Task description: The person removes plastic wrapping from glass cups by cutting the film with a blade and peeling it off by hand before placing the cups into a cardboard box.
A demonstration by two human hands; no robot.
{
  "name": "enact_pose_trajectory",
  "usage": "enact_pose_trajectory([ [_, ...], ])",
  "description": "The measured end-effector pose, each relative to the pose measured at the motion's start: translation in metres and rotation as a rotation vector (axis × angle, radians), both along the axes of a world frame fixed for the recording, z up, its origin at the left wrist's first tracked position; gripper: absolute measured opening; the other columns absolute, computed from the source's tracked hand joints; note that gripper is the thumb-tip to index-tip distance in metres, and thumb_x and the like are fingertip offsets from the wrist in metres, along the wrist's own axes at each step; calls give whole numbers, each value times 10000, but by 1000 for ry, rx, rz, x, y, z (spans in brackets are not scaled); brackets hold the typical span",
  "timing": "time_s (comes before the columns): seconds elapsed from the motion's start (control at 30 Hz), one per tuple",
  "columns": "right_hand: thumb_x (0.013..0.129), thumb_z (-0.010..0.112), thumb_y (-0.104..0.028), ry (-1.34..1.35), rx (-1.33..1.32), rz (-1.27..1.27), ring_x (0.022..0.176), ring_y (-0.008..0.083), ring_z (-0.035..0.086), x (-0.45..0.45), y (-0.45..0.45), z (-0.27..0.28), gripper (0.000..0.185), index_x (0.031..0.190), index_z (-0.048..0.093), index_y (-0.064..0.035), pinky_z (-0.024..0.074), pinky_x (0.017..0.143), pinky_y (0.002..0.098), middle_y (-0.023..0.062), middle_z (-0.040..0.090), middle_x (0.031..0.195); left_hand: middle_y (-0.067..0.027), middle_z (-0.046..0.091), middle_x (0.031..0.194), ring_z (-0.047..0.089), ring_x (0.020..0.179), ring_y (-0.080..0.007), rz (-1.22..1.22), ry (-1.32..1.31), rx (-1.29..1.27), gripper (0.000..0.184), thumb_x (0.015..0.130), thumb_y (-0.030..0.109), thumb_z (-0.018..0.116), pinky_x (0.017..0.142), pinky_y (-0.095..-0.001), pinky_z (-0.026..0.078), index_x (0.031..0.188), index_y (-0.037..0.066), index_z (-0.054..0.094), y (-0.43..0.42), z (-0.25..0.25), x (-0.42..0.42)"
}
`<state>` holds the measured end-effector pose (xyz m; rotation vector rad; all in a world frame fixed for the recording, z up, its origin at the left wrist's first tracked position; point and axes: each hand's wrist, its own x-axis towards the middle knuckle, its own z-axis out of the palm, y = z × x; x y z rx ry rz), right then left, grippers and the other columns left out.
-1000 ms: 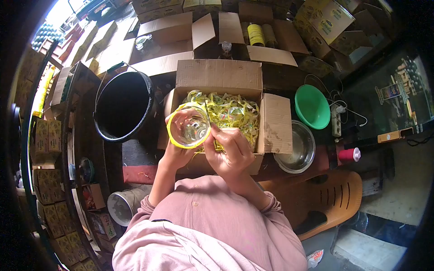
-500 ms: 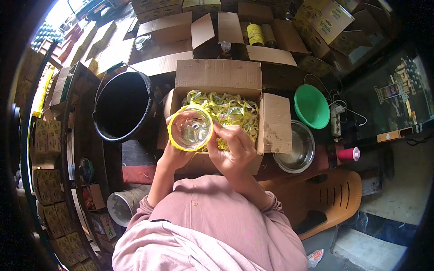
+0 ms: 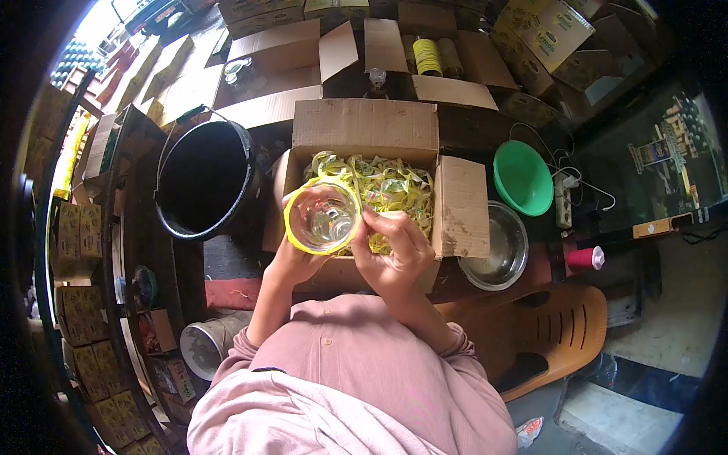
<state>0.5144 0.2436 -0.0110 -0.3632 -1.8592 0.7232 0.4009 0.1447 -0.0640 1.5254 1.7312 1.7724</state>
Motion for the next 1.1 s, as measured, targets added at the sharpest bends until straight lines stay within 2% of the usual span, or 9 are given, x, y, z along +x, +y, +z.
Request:
enact_pose_trajectory([
  [0.1,656,670,45,4,-5,-20,607,152,608,0,4,1,190,825,611,-19,497,561,244,69,606,685,-189,353,1234,323,1185,-338,24,-73,14,725,684,122,708,988,-407,296,1262,-16,293,1,-3,1],
  [0.17,655,670,46,8,-37,-20,603,150,605,3,2,0,184,819,611,-15,495,552,243,68,603,677,-187,342,1242,327,1180,-339,31,11,-30,712,683,120,709,987,-406,296,1254,-16,307,0,-1,-3],
  [0.27,642,666,42,34,28,8,599,138,559,4,-1,-5,210,832,589,-6,441,529,235,72,571,686,-181,334,1244,331,1177,-336,41,49,-48,706,679,116,712,980,-404,310,1250,-11,316,0,-1,-5],
  [0.47,642,668,35,36,56,-6,594,151,561,1,-1,-5,208,831,593,-7,434,499,235,76,575,691,-169,341,1225,338,1172,-333,29,21,-41,717,674,128,724,969,-404,335,1252,4,319,1,4,-2],
  [0.57,644,672,50,-20,43,-54,607,153,612,1,-1,-1,213,838,623,-24,504,564,242,74,613,696,-166,343,1221,350,1164,-335,20,-18,-24,736,673,132,728,969,-406,334,1263,10,306,2,5,-1],
  [0.67,647,670,44,-26,28,-15,613,155,617,1,1,2,199,827,620,-25,507,572,246,76,621,714,-166,349,1223,363,1157,-335,24,-4,-45,750,673,138,730,973,-406,329,1269,12,293,1,0,-3],
  [0.77,652,669,37,-28,48,-30,622,155,618,3,0,-3,187,819,615,-26,508,580,248,77,621,714,-170,360,1227,369,1159,-332,20,9,-55,751,674,143,731,979,-404,322,1267,7,291,0,-1,-3],
  [0.87,639,673,37,12,66,-5,602,149,570,3,3,-8,207,827,597,-4,433,501,226,78,583,701,-174,372,1232,371,1162,-330,-13,2,-69,756,676,146,729,982,-402,318,1271,-1,285,-1,1,-4],
  [1.1,652,666,44,-28,-9,41,626,144,585,5,7,-3,202,835,603,-12,460,553,234,80,595,713,-165,391,1228,369,1164,-329,-30,29,-86,780,681,166,730,984,-404,314,1288,-6,270,-4,-2,-2],
])
